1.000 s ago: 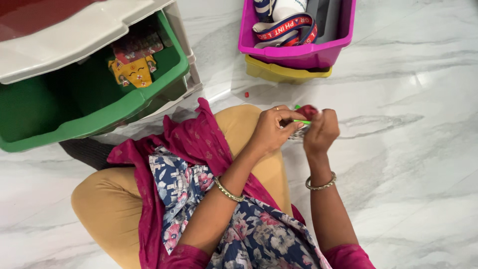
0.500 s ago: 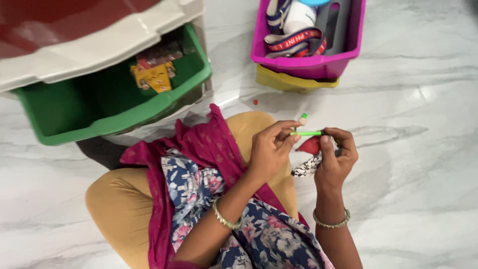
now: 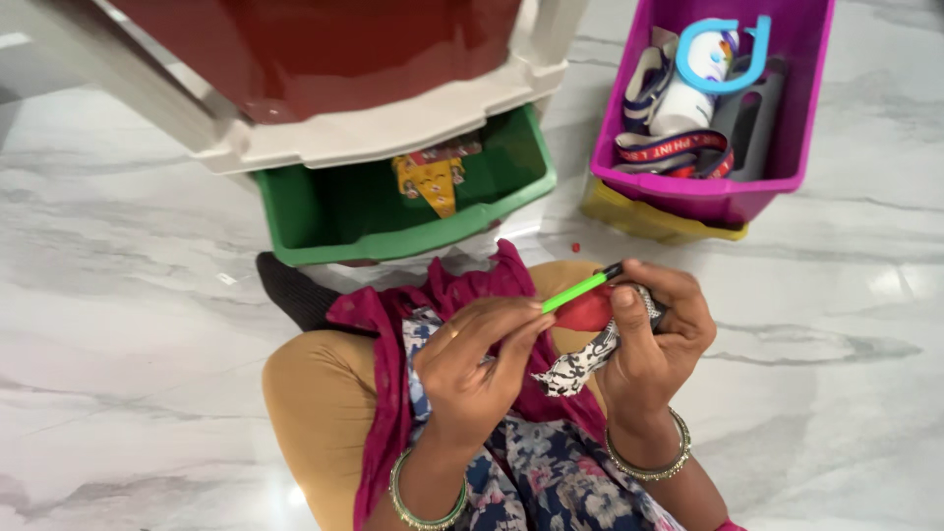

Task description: The person wipes the inside of a red plastic drawer with a cloth, places it into a white storage unit, then wipes a stack of orange folders and places them inside. They pick up small items from the floor, wipe them, and place them into a green drawer. Finally, they remove items from a yellow drawer, wipe the drawer, and prepare to return the items.

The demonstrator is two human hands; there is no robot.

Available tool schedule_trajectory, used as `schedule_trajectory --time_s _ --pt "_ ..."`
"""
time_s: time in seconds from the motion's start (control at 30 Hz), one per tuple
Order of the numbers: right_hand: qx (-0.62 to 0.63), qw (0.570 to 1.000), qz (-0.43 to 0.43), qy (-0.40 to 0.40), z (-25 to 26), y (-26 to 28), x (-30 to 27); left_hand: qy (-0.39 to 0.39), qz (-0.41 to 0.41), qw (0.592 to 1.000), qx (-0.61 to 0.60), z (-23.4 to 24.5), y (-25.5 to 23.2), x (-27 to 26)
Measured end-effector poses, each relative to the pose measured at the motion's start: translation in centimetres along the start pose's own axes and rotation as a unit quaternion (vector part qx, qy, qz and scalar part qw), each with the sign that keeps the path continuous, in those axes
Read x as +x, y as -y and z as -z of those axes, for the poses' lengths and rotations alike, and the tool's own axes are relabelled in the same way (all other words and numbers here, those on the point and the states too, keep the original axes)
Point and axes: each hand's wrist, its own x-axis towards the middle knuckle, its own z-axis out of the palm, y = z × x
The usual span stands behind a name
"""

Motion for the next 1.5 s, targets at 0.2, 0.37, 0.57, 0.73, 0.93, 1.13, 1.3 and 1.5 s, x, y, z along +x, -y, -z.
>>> schedule_trajectory --time_s 0.2,0.37,0.57,0.73,0.93,1.13,1.3,1.5 --pt "-0.011 0.997 -0.036 0.069 -3.2 -0.6 -0.9 -0.090 -0.012 0.994 0.067 2.6 0.7 0.7" --pt "0.002 0.994 -0.062 0.088 -6.8 0.6 -1.1 -0.138 -0.064 0.970 0.188 4.0 1.4 2.3" --pt "0.048 0.981 -0.128 0.136 -9.1 0.2 1.6 -0.147 0.018 0.952 0.268 4.1 1.8 4.2" --pt "0.047 0.982 -0.133 0.127 -7.8 -0.9 0.9 -0.096 -0.021 0.974 0.205 4.0 1.4 3.0" --pt "-0.022 0.990 -0.087 0.112 -3.8 -1.2 -0.3 0.031 -0.079 0.980 0.178 1.8 0.5 1.7" --pt "-0.049 0.992 -0.118 0.021 3.6 -1.9 -0.2 0.160 -0.047 0.983 0.082 -3.5 2.1 0.0" --pt "-0.217 0.969 -0.071 -0.097 12.9 -3.3 0.8 0.265 0.094 0.960 -0.020 -13.3 7.4 -2.1" --pt "-0.252 0.939 -0.077 -0.220 23.5 -7.3 0.7 0.388 0.184 0.902 0.045 -24.3 12.8 -5.0"
